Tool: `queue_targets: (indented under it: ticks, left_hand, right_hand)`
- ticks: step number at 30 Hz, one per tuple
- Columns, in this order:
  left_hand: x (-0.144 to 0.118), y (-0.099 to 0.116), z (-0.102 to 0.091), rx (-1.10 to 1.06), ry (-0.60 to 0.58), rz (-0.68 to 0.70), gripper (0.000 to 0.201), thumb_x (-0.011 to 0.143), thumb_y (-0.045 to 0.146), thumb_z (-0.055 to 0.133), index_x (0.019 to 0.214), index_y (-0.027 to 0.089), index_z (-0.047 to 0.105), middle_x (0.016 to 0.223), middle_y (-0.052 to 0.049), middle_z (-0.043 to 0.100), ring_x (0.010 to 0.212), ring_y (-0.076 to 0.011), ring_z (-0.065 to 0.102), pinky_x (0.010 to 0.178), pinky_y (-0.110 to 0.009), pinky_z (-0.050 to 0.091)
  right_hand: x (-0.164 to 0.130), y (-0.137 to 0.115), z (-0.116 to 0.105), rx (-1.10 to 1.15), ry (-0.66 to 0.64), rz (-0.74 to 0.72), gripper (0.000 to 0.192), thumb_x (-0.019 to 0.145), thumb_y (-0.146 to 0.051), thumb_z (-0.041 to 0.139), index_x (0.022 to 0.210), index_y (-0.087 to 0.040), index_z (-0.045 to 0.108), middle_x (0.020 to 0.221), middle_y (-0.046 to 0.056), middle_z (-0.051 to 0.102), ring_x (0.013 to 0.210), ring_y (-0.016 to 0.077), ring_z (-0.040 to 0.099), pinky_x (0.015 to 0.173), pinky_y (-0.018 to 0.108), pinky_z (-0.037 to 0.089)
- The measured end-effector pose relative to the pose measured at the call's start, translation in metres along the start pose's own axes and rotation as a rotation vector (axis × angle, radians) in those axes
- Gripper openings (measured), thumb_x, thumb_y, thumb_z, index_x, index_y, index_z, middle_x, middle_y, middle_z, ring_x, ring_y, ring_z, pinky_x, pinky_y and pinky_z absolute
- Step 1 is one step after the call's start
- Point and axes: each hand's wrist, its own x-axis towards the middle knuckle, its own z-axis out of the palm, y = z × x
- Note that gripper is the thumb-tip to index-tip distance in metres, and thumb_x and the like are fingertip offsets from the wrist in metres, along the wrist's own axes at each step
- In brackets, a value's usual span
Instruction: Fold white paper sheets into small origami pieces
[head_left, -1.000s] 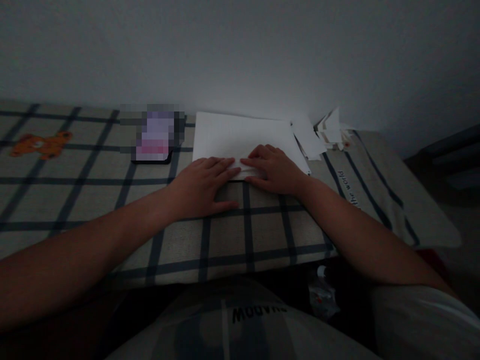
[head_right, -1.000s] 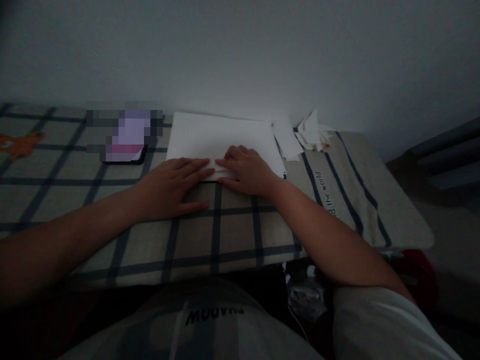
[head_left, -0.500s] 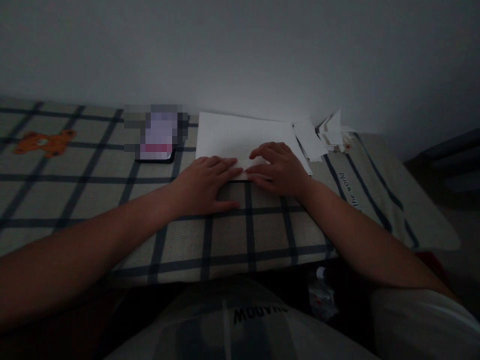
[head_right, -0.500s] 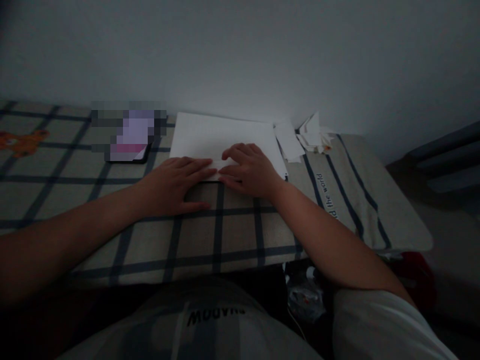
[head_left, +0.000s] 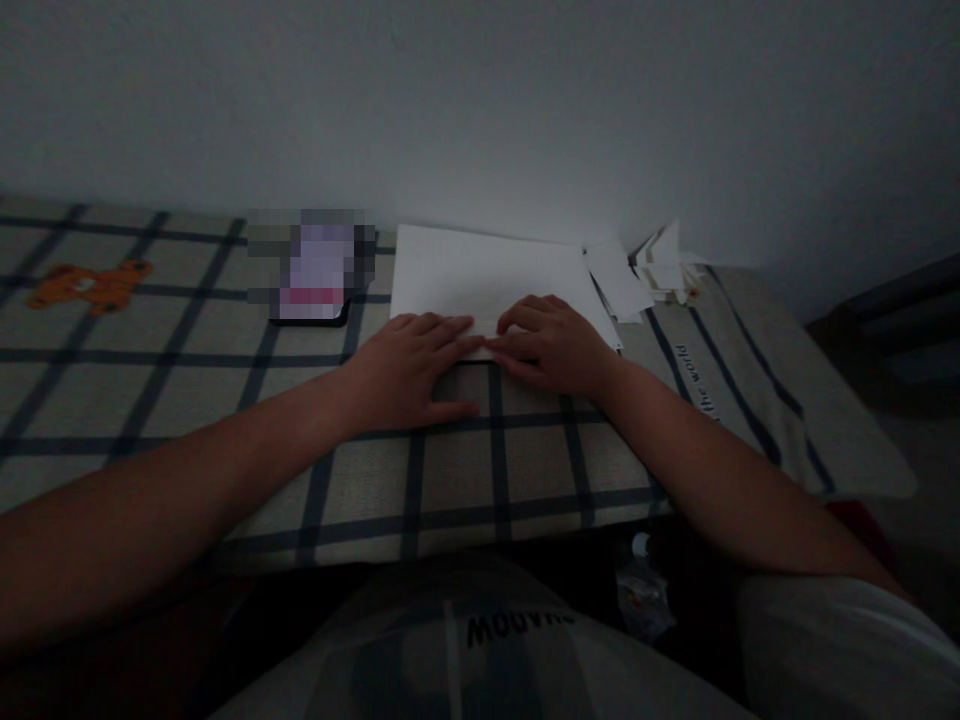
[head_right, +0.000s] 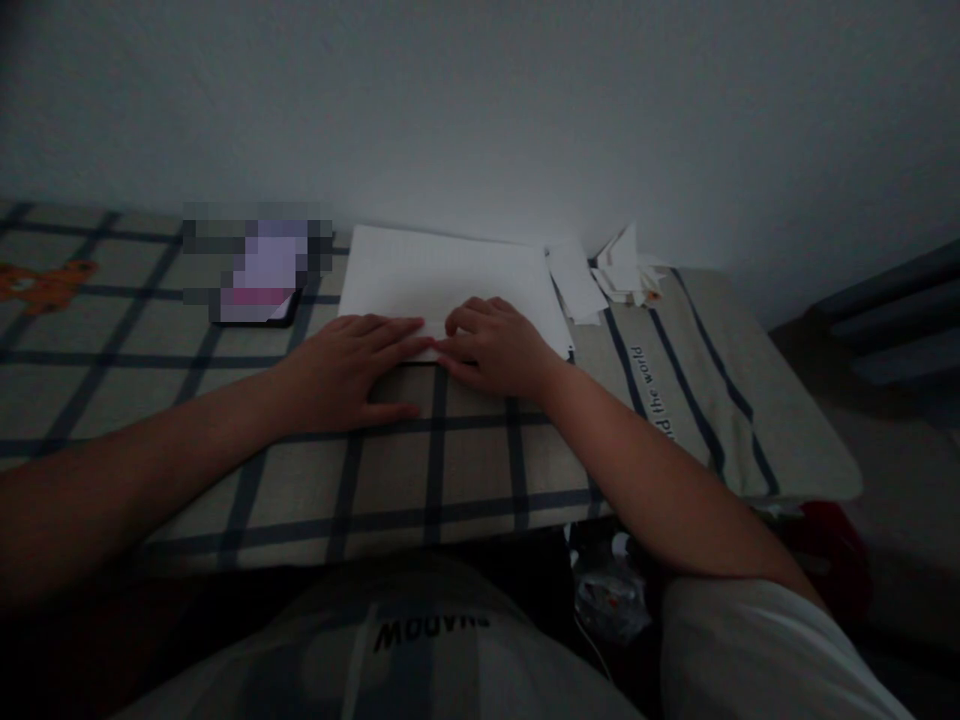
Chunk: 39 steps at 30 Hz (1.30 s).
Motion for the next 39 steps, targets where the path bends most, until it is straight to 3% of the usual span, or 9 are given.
queue_targets:
  ticks: [15, 27, 39]
  left_hand:
    - [-0.001, 0.000, -0.002, 0.003, -0.026, -0.013, 0.080, 0.095, 0.067, 0.045, 0.157, 0.017, 0.039, 0.165, -0.013, 0.034, 0.144, -0.0345, 0.039, 0.118, -0.046, 0.027]
    - [0.000, 0.001, -0.003, -0.015, -0.027, -0.013, 0.081, 0.094, 0.068, 0.045, 0.157, 0.018, 0.039, 0.165, -0.013, 0.035, 0.144, -0.0339, 0.040, 0.118, -0.046, 0.028]
    - [0.000, 0.000, -0.001, -0.016, -0.017, -0.007, 0.080, 0.094, 0.068, 0.045, 0.156, 0.018, 0.040, 0.165, -0.013, 0.035, 0.144, -0.0342, 0.041, 0.117, -0.046, 0.029]
  right_hand:
    - [-0.001, 0.005, -0.002, 0.020, 0.029, 0.016, 0.027, 0.098, -0.035, 0.055, 0.106, -0.026, 0.078, 0.115, 0.009, 0.068, 0.108, 0.0269, 0.054, 0.089, 0.042, 0.036]
    - [-0.006, 0.016, -0.010, 0.078, 0.033, 0.063, 0.029, 0.095, -0.034, 0.058, 0.077, -0.023, 0.079, 0.102, 0.007, 0.072, 0.100, 0.0252, 0.058, 0.090, 0.043, 0.038]
    - [-0.009, 0.025, -0.017, 0.104, -0.005, 0.045, 0.033, 0.093, -0.034, 0.060, 0.067, -0.021, 0.075, 0.083, 0.006, 0.073, 0.084, 0.0214, 0.059, 0.082, 0.039, 0.039]
